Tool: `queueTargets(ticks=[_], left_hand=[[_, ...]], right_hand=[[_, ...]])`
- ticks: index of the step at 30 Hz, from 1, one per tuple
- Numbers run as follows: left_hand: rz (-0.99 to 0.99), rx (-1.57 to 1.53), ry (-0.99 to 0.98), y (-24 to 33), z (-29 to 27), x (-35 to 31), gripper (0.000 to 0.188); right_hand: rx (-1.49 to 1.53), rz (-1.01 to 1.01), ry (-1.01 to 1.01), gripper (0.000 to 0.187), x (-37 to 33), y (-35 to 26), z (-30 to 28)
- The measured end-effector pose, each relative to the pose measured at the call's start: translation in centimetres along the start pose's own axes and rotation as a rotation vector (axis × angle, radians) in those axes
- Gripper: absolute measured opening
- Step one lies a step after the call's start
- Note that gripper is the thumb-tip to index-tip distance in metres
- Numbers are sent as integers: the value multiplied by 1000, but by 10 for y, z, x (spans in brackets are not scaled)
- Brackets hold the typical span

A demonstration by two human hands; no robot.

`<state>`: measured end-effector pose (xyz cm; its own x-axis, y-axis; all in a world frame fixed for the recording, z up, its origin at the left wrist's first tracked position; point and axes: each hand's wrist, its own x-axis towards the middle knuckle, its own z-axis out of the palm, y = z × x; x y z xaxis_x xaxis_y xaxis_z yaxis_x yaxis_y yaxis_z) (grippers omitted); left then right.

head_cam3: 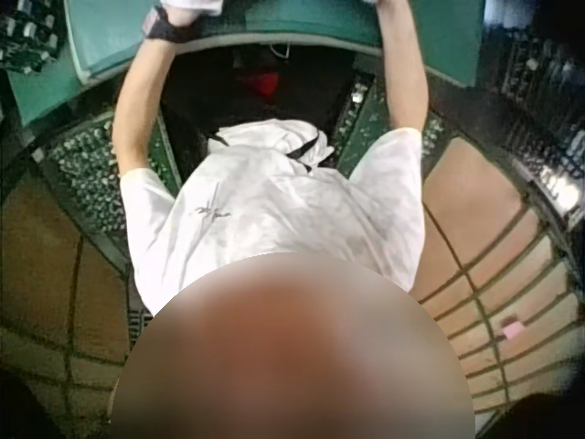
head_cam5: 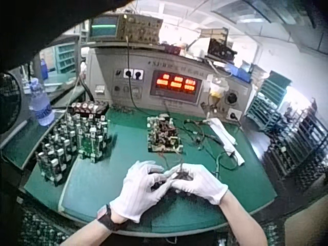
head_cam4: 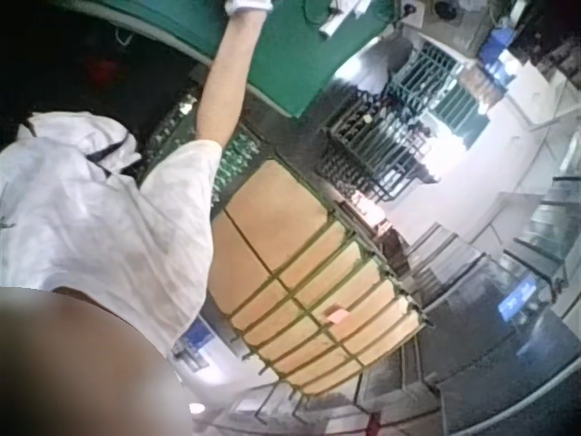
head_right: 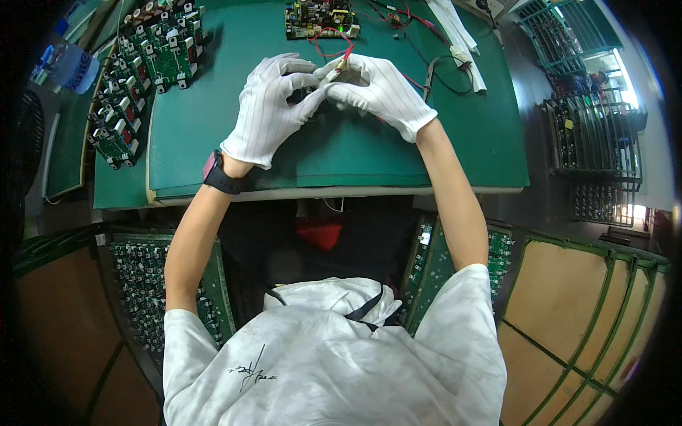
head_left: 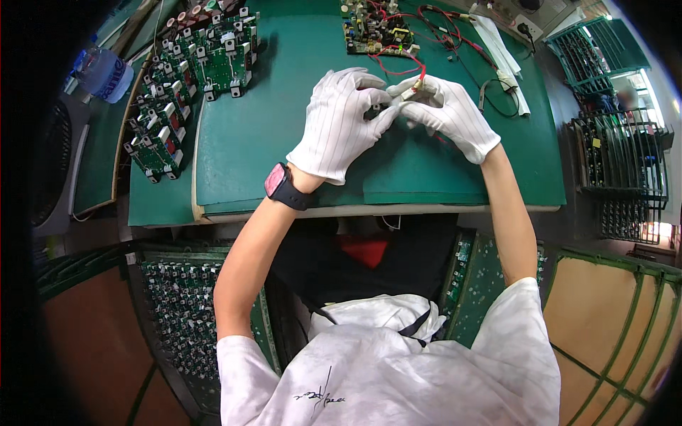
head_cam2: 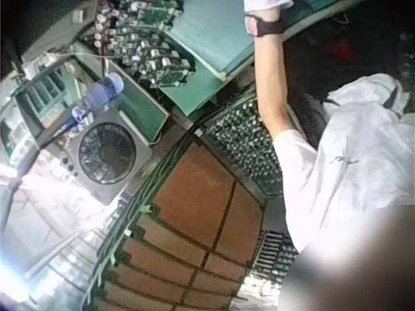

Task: The person tests various components on several printed circuit boards by hand, using multimeter probes to make contact with the boards.

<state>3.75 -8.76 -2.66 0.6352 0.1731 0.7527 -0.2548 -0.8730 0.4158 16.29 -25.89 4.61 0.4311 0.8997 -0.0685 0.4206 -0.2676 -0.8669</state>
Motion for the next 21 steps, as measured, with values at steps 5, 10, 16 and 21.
queueTargets(ticks=[5,10,16,21], left_hand=[[3,-37,20,-1,-2,-2,15],[-6,-68,61,0,1,-1,14],[-21,-78,28,-1,1,-2,13],[-31,-53,8,5,-5,-4,22]], right_hand=[[39,-38,14,30,6,11,1],[193,30,28,28,7,20,2],[264,-7,30,28,8,28,-2],[252,-75,150,37,6,21,-36]])
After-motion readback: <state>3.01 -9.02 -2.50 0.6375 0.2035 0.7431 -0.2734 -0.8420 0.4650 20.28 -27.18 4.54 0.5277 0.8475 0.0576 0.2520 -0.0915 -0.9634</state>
